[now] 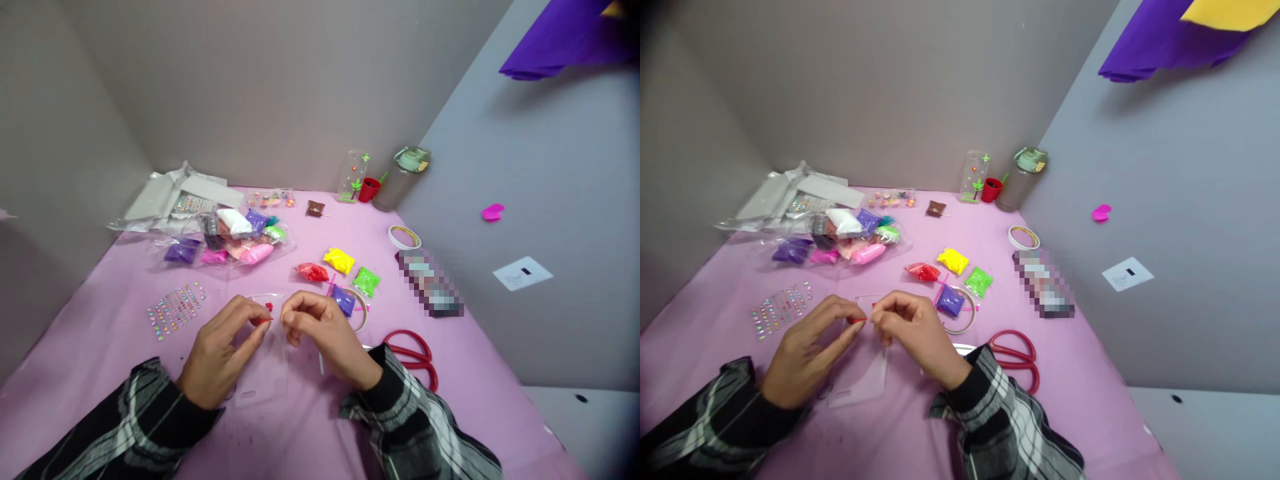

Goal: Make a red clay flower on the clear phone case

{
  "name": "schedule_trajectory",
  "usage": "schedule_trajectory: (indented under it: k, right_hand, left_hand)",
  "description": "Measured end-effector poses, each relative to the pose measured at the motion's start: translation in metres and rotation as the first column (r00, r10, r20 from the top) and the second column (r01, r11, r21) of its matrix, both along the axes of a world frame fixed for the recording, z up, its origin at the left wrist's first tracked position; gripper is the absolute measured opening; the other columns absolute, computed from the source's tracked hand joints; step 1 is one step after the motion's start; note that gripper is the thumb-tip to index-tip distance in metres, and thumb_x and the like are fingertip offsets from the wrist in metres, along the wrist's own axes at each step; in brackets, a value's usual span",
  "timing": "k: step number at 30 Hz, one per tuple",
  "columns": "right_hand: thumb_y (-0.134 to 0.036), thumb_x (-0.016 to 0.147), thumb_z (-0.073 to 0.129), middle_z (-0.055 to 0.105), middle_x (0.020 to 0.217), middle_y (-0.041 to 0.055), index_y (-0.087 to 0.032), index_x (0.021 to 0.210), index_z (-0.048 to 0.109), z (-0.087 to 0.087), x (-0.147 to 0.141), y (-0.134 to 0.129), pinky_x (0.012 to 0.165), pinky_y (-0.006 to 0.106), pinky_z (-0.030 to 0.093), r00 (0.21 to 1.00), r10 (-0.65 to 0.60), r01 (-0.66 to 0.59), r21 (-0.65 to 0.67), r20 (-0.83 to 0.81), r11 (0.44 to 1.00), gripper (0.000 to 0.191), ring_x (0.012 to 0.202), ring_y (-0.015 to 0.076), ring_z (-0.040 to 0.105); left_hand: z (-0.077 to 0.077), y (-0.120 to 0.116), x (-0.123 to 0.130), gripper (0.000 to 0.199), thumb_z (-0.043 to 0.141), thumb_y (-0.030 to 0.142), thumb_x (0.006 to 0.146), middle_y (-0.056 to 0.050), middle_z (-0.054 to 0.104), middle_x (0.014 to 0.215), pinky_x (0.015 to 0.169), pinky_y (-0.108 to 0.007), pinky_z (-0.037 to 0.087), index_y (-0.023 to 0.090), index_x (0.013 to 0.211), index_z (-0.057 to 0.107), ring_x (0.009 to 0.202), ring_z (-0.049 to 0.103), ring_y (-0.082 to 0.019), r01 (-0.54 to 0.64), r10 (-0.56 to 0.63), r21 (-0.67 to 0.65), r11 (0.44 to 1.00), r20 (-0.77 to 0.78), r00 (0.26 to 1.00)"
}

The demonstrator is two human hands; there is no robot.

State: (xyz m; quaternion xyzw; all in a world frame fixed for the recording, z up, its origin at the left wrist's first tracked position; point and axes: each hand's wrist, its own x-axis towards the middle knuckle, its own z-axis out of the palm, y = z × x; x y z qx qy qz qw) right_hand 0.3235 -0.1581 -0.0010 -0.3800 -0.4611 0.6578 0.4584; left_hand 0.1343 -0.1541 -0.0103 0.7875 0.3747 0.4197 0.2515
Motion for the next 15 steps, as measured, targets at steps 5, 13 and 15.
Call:
schedule_trajectory:
  k: [5,13,15]
  right_hand:
    - [-0.051,0.092,0.067,0.062,0.071,-0.0017,-0.017,0.080,0.068,-0.0039,0.0032,0.0036,0.057,0.024,0.040,0.996,-0.039,0.037,-0.029,-0.079,0.999,0.036,0.055,0.0084,0.052]
    - [-0.036,0.085,0.076,0.074,0.082,0.0011,-0.018,0.088,0.075,-0.0083,0.0025,0.0048,0.062,0.023,0.049,0.996,-0.056,0.052,-0.051,-0.075,0.997,0.019,0.056,0.0078,0.060]
    - [-0.036,0.086,0.076,0.076,0.086,0.0024,-0.019,0.094,0.076,-0.0104,0.0026,0.0049,0.064,0.025,0.053,0.993,-0.039,0.032,-0.064,-0.107,0.997,0.019,0.058,0.0085,0.063]
  left_hand:
    - [0.0004,0.0018,-0.0004,0.006,0.066,0.018,0.091,0.002,0.064,0.082,0.073,-0.025,0.050,0.022,0.086,0.064,0.078,0.063,-0.015,-0.069,0.081,-0.125,0.990,0.091,0.993]
    - [0.0017,0.0016,-0.0018,0.008,0.065,0.019,0.092,0.003,0.071,0.086,0.078,-0.020,0.051,0.024,0.089,0.072,0.081,0.067,-0.012,-0.068,0.088,-0.167,0.984,0.116,0.989]
    - [0.0005,0.0024,-0.0030,0.014,0.063,0.020,0.094,0.003,0.075,0.092,0.081,-0.020,0.052,0.026,0.097,0.074,0.087,0.070,-0.012,-0.051,0.072,-0.163,0.985,0.121,0.990]
